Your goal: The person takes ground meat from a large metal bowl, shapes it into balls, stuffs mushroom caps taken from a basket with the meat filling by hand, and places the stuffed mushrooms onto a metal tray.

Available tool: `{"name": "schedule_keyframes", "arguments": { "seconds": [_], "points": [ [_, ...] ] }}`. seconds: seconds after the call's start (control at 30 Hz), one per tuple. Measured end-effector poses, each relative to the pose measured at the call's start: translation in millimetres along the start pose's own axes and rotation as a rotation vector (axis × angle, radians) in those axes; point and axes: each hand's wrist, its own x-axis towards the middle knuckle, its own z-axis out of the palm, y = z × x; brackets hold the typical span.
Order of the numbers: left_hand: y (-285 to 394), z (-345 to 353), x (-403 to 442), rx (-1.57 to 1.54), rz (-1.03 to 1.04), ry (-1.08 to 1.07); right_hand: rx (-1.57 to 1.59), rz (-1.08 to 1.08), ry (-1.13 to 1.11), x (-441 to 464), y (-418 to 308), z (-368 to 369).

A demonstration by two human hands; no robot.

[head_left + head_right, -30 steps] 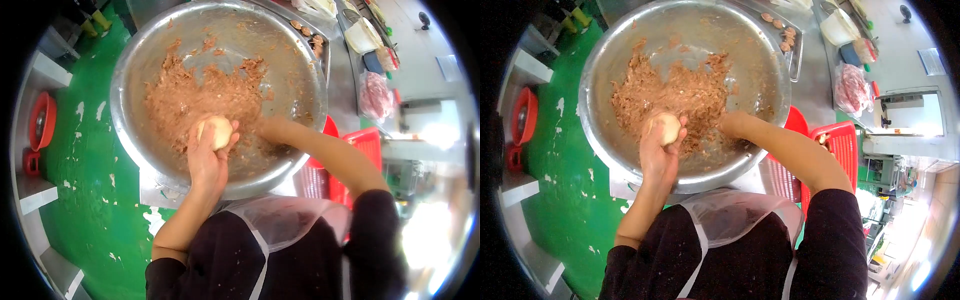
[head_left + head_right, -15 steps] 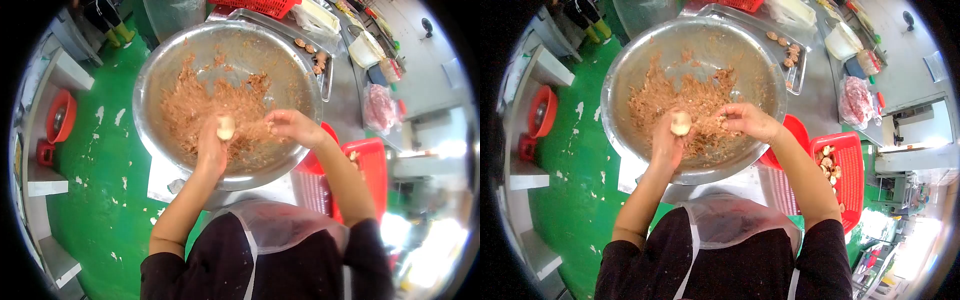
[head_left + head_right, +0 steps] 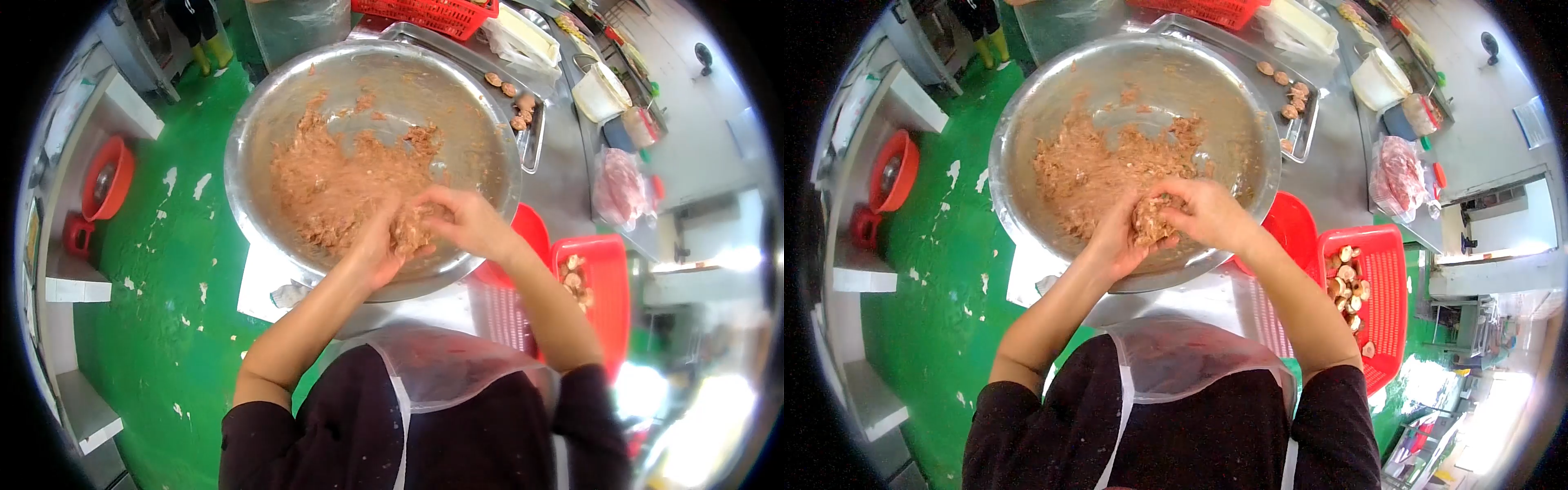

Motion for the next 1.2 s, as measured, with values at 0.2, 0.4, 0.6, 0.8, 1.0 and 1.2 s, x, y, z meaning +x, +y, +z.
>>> {"name": "schedule_keyframes", "arguments": {
  "seconds": [0.2, 0.4, 0.6, 0.8, 1.0, 1.2],
  "points": [
    [-3, 7, -8, 0.088, 0.113, -0.051, -0.222, 0.055, 0.195, -1, -2, 9],
    [14, -8, -15, -0.007, 0.138, -0.121, 0.863, 0.378, 0.274, 21, -7, -7],
    [24, -27, -18, -0.070, 0.208, -0.135, 0.835, 0.139, 0.306, 39, 44, 0],
    [22, -26, -18, -0.225, 0.186, -0.052, -0.135, 0.032, 0.130, 26, 15, 24],
    [17, -8, -14, -0.093, 0.179, -0.022, -0.275, -0.210, 0.145, 23, -13, 30],
    [2, -14, -17, 0.055, 0.161, -0.130, -0.010, -0.038, 0.233, 14, 5, 31]
  ]
}}
